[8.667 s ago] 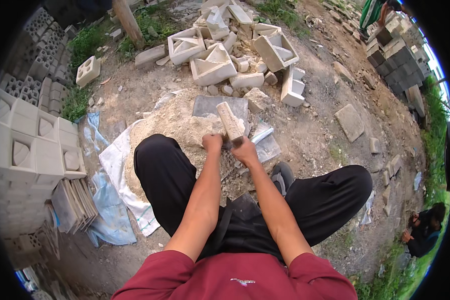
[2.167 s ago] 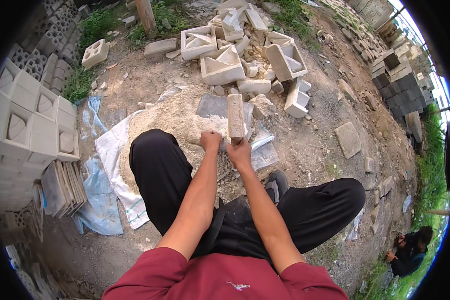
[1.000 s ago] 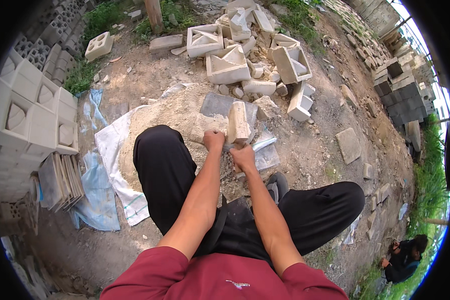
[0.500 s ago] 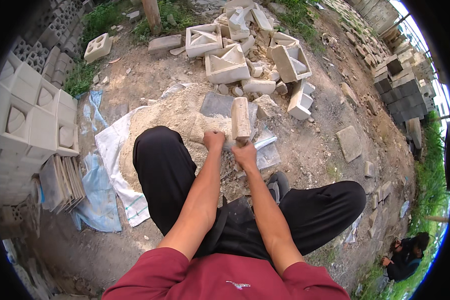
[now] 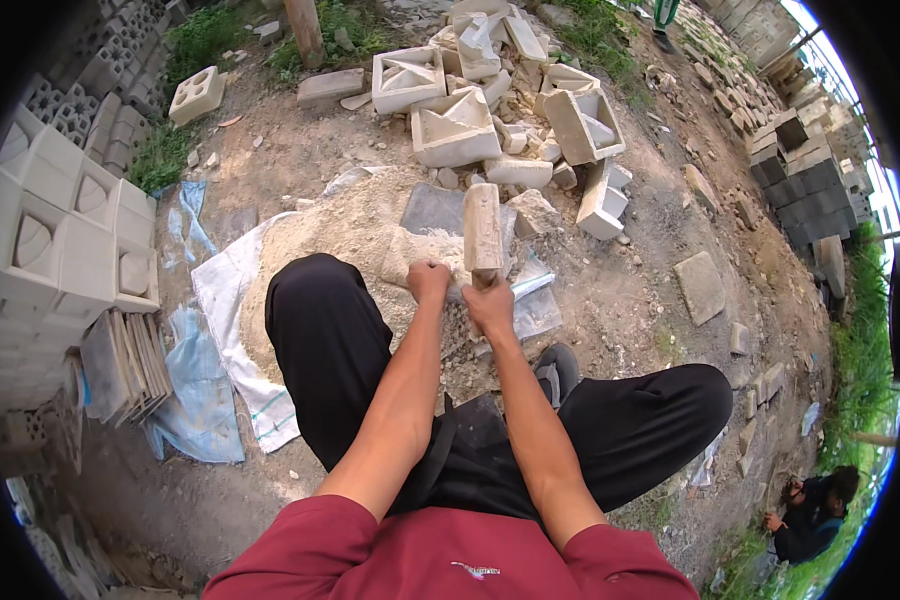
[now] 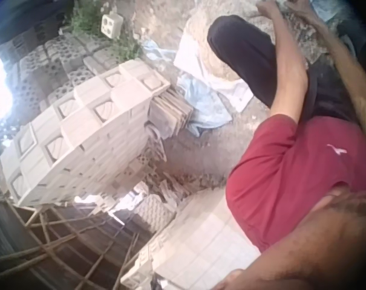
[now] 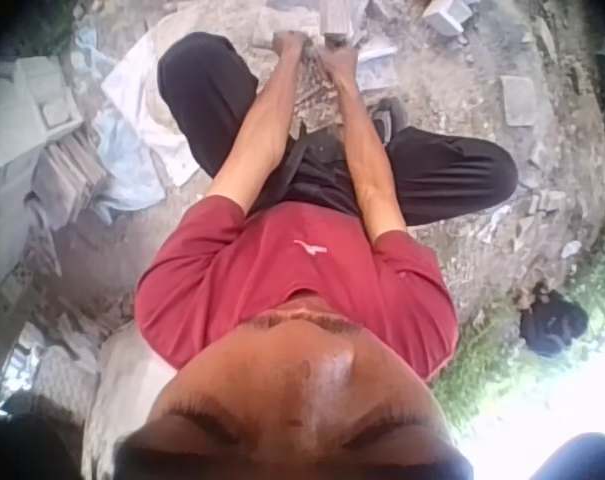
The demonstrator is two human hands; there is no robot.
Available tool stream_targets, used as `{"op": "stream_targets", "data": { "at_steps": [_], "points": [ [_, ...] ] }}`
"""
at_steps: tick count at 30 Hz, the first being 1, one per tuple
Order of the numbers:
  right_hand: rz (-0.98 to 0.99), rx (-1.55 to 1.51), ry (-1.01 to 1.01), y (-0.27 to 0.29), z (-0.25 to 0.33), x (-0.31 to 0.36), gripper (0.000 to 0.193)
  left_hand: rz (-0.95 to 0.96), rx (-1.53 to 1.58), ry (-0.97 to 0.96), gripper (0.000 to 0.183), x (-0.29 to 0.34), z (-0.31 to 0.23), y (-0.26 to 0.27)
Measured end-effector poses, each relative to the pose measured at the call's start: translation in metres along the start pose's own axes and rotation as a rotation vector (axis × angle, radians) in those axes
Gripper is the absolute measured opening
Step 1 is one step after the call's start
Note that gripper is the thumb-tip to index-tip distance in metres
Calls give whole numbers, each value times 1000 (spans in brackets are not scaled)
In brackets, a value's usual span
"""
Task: The person shapes a concrete block by hitting its edges with a piece of stone, then clears dust and debris from the workspace.
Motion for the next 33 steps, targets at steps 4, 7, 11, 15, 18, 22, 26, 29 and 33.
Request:
{"op": "stream_targets", "data": {
  "at_steps": [4,7,11,15,18,22,26,29,33],
  "points": [
    [-114,-44,99,1,27,4,45,4,-18,42,19,-8,9,3],
    [25,18,-93,-15,-28,14,47,27,17,20,18,2,-6,-8],
    [186,113,-184,-20,-15,8,48,-1,31,24,18,-3,-3,1],
    [46,-42,-14,-8,25,11,45,26,23,54,20,-11,12,-1],
    [-22,-59,78,-12,27,14,43,22,9,38,22,-13,16,-5],
    [84,159,-123,-25,-12,15,49,-14,7,-6,23,-12,10,-6],
    [222,156,-184,-18,-10,-3,57,32,92,-76,22,-8,12,-5],
    [61,-28,5,-17,34,8,56,-42,127,-31,22,-14,20,10],
    [30,72,-22,-29,26,14,55,-179,173,25,21,-21,24,29]
  ]
}}
Point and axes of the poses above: each hand's wrist, its own x-axis away from the middle knuckle, its own y-axis out of the back of the hand, z = x × y, the point moved 7 cm from there along -x, towards the middle knuckle, and after that the axes turned 14 degrees about z, right-handed, at the moved point
